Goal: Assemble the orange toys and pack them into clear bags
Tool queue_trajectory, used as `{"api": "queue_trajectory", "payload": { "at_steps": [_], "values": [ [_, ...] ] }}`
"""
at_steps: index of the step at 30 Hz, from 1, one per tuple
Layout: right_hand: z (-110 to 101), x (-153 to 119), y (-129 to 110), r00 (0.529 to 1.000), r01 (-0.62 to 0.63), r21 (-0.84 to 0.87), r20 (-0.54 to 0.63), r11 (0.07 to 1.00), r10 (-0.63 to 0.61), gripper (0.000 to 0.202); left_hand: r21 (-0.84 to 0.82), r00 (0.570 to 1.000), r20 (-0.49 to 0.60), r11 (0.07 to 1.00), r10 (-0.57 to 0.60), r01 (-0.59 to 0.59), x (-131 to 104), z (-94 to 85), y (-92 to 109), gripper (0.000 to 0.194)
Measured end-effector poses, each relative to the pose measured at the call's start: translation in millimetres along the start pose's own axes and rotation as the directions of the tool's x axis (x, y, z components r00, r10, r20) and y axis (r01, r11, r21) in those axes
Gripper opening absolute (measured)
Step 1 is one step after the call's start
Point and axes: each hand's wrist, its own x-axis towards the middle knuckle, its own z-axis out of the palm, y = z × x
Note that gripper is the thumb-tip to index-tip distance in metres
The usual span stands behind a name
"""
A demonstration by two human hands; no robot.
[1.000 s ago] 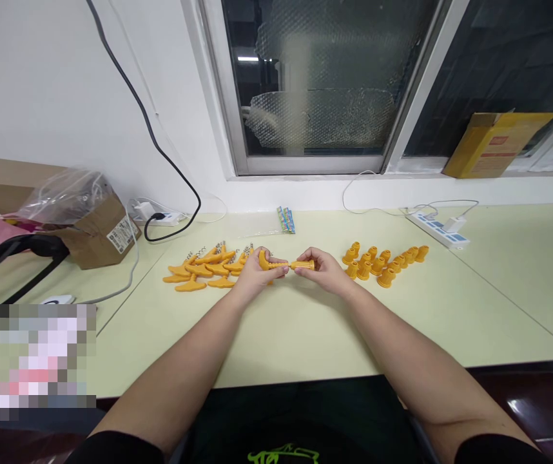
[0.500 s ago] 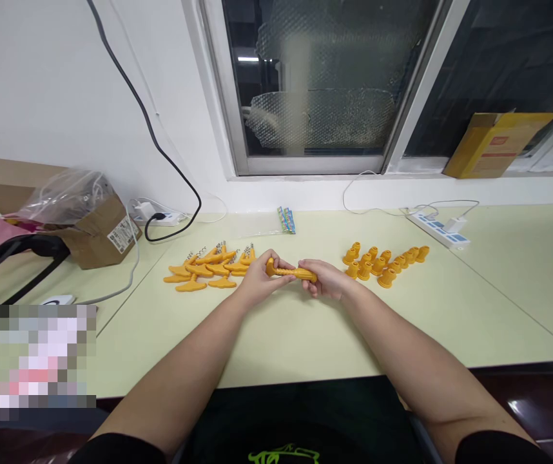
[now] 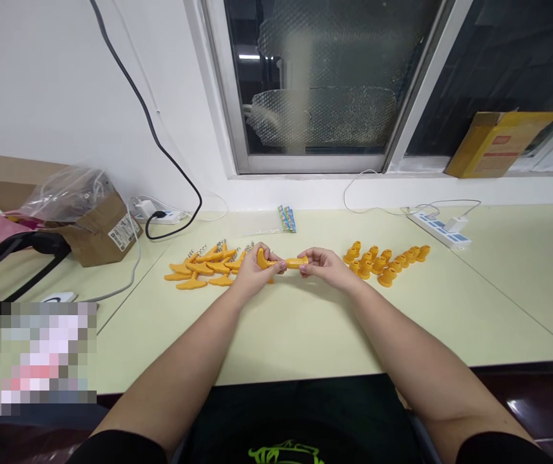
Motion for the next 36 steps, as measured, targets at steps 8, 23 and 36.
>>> {"api": "queue_trajectory", "payload": {
  "at_steps": [8, 23, 36],
  "values": [
    [10, -1, -11, 0.97, -0.241, 0.202, 0.023, 0.949, 0.242, 0.032, 0.124, 1.0, -0.008, 0.992, 0.024, -0.023, -2, -4.4, -3, 0.059],
    [13, -3, -4, 0.999, 0.043, -0.063, -0.016, 0.997, -0.044, 0.038, 0.096, 1.0, -0.019, 0.995, -0.008, 0.01, 1, -3.7, -4, 0.053],
    [24, 5, 0, 0.951, -0.285, 0.212, -0.06, 0.935, 0.303, 0.04, 0.201, 0.999, -0.034, 0.979, 0.035, -0.028, -2, -1.1, -3, 0.054]
  ]
}}
